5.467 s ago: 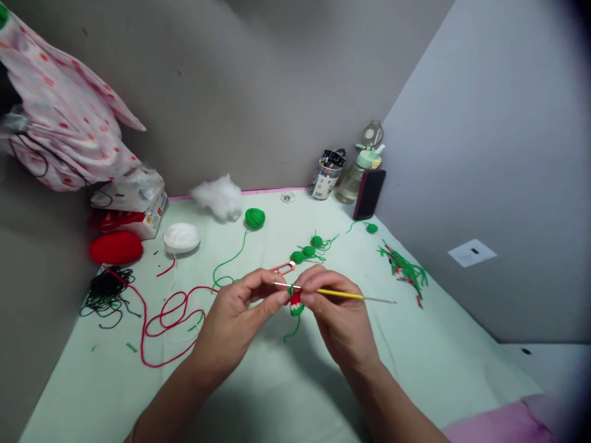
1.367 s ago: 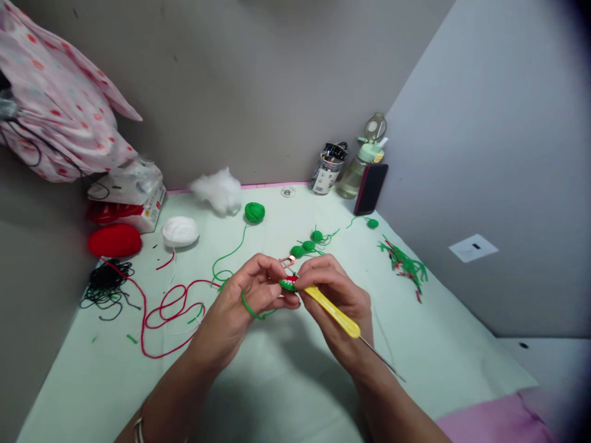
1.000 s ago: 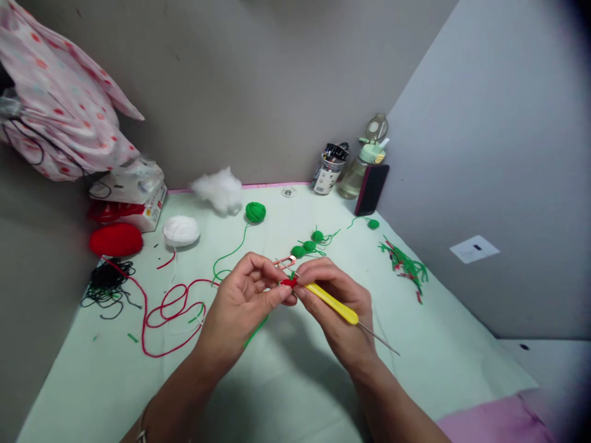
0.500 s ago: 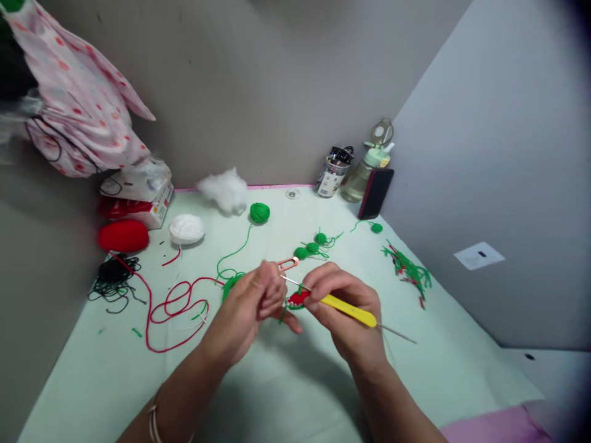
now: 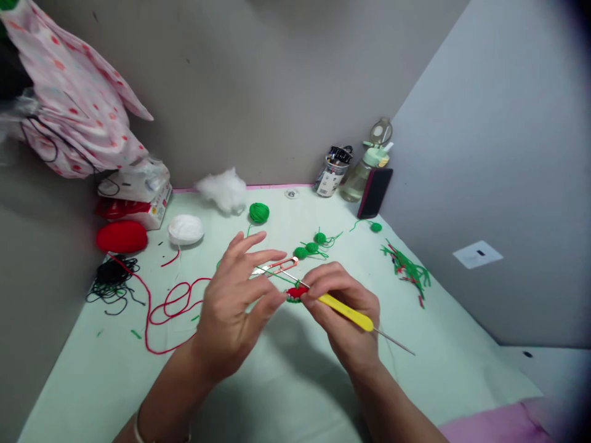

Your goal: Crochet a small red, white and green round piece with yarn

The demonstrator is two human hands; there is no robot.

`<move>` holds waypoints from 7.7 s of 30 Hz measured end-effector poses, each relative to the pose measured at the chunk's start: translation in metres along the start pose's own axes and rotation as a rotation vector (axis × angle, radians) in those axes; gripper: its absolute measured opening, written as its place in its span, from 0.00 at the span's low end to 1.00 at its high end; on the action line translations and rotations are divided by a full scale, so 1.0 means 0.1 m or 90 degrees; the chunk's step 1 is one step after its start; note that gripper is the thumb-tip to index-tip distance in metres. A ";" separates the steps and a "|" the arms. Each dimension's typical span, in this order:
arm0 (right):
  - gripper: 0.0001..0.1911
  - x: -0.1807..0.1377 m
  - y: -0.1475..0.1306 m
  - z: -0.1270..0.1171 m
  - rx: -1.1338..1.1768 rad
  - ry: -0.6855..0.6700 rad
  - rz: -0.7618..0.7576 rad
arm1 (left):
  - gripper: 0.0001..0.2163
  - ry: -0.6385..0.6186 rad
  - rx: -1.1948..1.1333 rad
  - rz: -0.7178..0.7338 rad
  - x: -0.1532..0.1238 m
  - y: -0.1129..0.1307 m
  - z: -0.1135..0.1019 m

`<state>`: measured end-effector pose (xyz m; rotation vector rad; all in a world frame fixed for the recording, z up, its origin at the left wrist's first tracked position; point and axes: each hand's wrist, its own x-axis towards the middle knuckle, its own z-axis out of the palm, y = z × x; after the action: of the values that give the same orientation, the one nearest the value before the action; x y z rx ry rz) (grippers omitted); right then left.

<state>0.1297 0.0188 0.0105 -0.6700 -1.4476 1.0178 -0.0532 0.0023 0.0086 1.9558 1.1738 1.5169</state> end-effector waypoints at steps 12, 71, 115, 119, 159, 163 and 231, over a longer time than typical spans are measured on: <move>0.11 0.02 -0.03 -0.02 -0.093 -0.010 -0.093 | 0.12 -0.052 -0.426 -0.452 0.05 0.14 0.14; 0.17 -0.14 -0.04 0.02 -0.237 -0.027 -0.168 | 0.27 0.173 0.111 0.115 -0.08 0.00 0.28; 0.14 -0.09 0.05 -0.05 -0.377 -0.117 -0.390 | 0.17 0.066 -0.461 -0.490 0.03 0.05 0.13; 0.11 0.03 -0.06 -0.16 -0.254 -0.158 -0.192 | 0.17 0.073 -0.359 -0.425 0.04 0.10 0.10; 0.18 -0.12 0.05 0.00 -0.391 -0.048 -0.273 | 0.20 0.096 -0.293 -0.455 -0.01 0.17 0.17; 0.20 -0.18 0.09 -0.02 -0.494 -0.047 -0.418 | 0.19 0.087 -0.328 -0.447 -0.03 0.20 0.20; 0.06 0.05 0.00 -0.05 0.217 0.058 0.161 | 0.13 -0.043 -0.388 -0.508 0.04 0.07 0.05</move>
<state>0.1338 0.0240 0.0121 -0.6492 -1.0924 1.3758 -0.0456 0.0019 0.0146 0.9548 1.0906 1.1565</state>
